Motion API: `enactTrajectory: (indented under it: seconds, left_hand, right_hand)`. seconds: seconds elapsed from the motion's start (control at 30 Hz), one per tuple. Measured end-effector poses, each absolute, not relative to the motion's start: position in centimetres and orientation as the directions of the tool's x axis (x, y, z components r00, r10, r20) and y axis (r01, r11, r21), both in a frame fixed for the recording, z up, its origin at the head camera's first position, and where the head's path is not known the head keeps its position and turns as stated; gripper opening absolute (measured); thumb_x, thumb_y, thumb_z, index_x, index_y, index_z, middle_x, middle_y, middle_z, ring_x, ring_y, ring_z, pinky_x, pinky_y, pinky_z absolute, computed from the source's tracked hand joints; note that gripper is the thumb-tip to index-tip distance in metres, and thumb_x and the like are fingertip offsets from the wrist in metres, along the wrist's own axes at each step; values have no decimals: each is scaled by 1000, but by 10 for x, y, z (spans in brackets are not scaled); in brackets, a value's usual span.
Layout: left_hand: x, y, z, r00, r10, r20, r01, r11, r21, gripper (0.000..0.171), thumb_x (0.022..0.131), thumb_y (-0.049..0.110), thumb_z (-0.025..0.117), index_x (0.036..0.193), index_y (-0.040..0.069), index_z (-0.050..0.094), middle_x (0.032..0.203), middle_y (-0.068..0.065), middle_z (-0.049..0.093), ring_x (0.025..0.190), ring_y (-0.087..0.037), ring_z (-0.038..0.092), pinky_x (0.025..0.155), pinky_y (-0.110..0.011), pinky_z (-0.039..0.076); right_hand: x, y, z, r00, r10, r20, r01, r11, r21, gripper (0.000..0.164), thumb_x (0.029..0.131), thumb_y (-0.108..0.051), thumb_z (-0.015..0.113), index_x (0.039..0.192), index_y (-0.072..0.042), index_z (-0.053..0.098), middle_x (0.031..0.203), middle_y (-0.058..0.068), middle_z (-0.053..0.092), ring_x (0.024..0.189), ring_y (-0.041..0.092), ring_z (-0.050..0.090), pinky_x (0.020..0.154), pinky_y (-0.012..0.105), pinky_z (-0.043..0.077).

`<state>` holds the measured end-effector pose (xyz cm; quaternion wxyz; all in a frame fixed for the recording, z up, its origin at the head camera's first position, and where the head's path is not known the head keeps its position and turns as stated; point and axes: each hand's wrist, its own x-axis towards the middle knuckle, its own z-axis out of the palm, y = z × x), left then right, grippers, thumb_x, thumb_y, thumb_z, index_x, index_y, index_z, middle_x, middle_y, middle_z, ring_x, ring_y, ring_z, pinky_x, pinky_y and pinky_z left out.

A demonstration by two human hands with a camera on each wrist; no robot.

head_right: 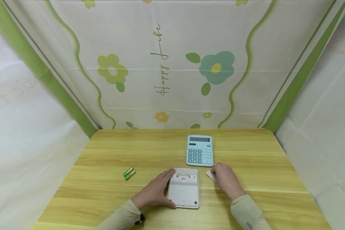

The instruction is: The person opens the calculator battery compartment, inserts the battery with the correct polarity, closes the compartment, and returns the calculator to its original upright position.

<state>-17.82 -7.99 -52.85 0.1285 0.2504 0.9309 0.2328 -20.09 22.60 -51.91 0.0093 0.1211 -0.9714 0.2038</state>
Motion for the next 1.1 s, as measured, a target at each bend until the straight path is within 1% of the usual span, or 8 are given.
enactTrajectory:
  seconds: [0.1, 0.23, 0.37, 0.53, 0.73, 0.9, 1.0, 1.1]
  left_hand:
    - [-178, -79, -528, -840, 528, -127, 409, 769, 490, 135, 61, 57, 97, 165, 8, 25, 170, -8, 31, 152, -29, 37, 123, -43, 38]
    - [-178, -79, -529, -838, 530, -129, 413, 770, 486, 136, 61, 58, 96, 165, 8, 25, 170, -8, 31, 152, -29, 37, 123, -42, 38]
    - [-178, -79, -530, -838, 531, -125, 413, 767, 491, 135, 61, 58, 96, 165, 8, 25, 169, -7, 31, 152, -29, 37, 123, -42, 38]
    - [-179, -79, -530, -841, 526, -125, 406, 768, 496, 135, 60, 57, 97, 164, 8, 25, 169, -7, 31, 152, -29, 37, 123, -43, 38]
    - [-180, -79, -531, -842, 524, -127, 405, 771, 491, 136, 60, 56, 97, 165, 8, 25, 170, -8, 30, 153, -30, 37, 124, -43, 37]
    - [-180, -79, -532, -841, 524, -135, 399, 770, 498, 135, 61, 57, 97, 165, 8, 25, 170, -8, 30, 153, -29, 37, 124, -43, 37]
    - [-180, -79, -532, -840, 526, -135, 400, 767, 502, 135, 61, 57, 97, 165, 9, 24, 170, -7, 30, 153, -29, 36, 124, -43, 37]
    - [-180, -79, -533, -842, 522, -138, 396, 770, 500, 136, 61, 58, 96, 165, 9, 24, 170, -7, 29, 153, -29, 36, 124, -43, 36]
  right_hand:
    - [-202, 227, -518, -967, -242, 75, -251, 884, -394, 8, 84, 3, 79, 89, -3, 82, 86, 7, 73, 79, 20, 67, 73, 41, 60]
    - [-202, 228, -518, -967, -243, 79, -254, 886, -387, 7, 85, 3, 77, 87, -3, 81, 82, 5, 70, 74, 17, 63, 69, 38, 58]
    - [-202, 228, -518, -971, -230, 66, -237, 889, -391, 8, 84, 3, 77, 86, -3, 81, 81, 5, 68, 73, 15, 60, 67, 35, 56]
    - [-203, 229, -518, -973, -223, 55, -226, 885, -406, 8, 82, 4, 78, 86, -3, 81, 81, 5, 67, 72, 16, 59, 68, 36, 56]
    - [-202, 230, -519, -976, -213, 42, -211, 886, -413, 7, 84, -4, 81, 91, -2, 80, 80, 3, 65, 72, 15, 58, 68, 38, 57]
    - [-202, 230, -518, -974, -218, 57, -223, 894, -389, 6, 86, -9, 80, 90, -4, 80, 79, 2, 63, 70, 15, 55, 65, 37, 54]
    - [-200, 227, -515, -974, -214, 81, -228, 896, -381, 10, 88, -11, 80, 95, -4, 81, 81, 2, 65, 69, 13, 55, 64, 35, 53]
    - [-199, 220, -511, -966, -237, 108, -260, 875, -408, 18, 89, -13, 80, 104, -3, 80, 87, 4, 69, 71, 11, 57, 64, 31, 53]
